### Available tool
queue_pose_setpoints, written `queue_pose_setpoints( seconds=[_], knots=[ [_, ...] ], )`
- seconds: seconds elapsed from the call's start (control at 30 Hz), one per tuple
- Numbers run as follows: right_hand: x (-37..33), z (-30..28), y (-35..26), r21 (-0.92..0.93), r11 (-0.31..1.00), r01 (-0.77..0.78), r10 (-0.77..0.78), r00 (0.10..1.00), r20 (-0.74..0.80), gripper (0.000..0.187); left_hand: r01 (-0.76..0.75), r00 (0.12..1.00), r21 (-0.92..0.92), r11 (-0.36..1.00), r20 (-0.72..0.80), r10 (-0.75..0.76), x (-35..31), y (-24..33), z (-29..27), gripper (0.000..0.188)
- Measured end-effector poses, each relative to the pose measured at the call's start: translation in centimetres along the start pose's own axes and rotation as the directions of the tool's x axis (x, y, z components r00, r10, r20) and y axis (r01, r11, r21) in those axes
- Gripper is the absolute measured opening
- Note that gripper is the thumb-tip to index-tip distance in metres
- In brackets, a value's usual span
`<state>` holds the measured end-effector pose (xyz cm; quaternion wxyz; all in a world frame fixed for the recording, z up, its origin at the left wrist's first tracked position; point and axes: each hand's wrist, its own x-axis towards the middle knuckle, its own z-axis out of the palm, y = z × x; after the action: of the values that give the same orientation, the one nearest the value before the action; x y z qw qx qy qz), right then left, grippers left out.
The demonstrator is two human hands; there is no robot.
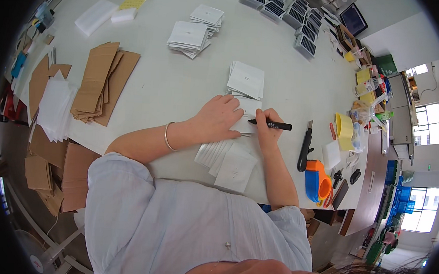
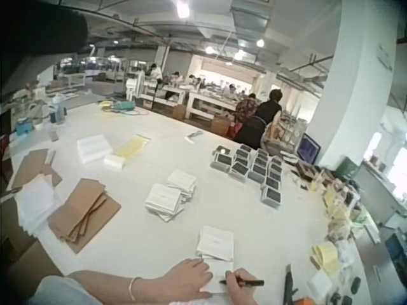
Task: Writing labels on small white square panels using a marker and organizing them into boxes.
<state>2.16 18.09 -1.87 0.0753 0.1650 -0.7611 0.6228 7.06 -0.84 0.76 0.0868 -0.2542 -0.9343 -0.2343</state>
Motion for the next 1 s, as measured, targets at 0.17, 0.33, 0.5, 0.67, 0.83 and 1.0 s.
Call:
queue_pose_setpoints(
  seconds=[0.17,0.33,0.5,0.67,0.83,1.0],
  knots=[
    [-0.2,0.4,-0.2,-0.018,1.000,0.014,-0.013,1.000,0.018,0.030,-0.015,0.999,0.000,1.000,-0.040,0.015,0.0,-0.2,0.3,0.048],
    [-0.2,0.6,-0.4,-0.106,0.993,0.046,-0.043,0.999,0.026,0.029,-0.018,0.999,-0.015,1.000,-0.048,0.018,0.0,-0.1,0.2,0.049],
    [-0.1,0.6,0.1,-0.053,0.998,0.036,-0.036,0.999,-0.014,0.028,-0.009,0.998,-0.009,1.000,-0.058,0.009,-0.1,-0.2,0.2,0.052],
    [-0.1,0.6,-0.3,-0.115,0.992,0.059,-0.057,0.998,0.013,0.029,-0.010,0.998,-0.014,1.000,-0.068,0.009,0.0,-0.3,0.5,0.055],
    [0.4,-0.3,-0.1,0.157,0.985,-0.069,0.091,0.986,-0.138,0.027,0.000,0.998,-0.046,0.999,-0.063,-0.003,0.0,-0.1,-0.1,0.056],
    [1.4,-0.6,0.0,0.354,0.929,-0.106,0.191,0.958,-0.213,0.029,-0.094,0.982,-0.110,0.990,0.151,0.110,-1.1,2.6,-1.5,0.056]
  ],
)
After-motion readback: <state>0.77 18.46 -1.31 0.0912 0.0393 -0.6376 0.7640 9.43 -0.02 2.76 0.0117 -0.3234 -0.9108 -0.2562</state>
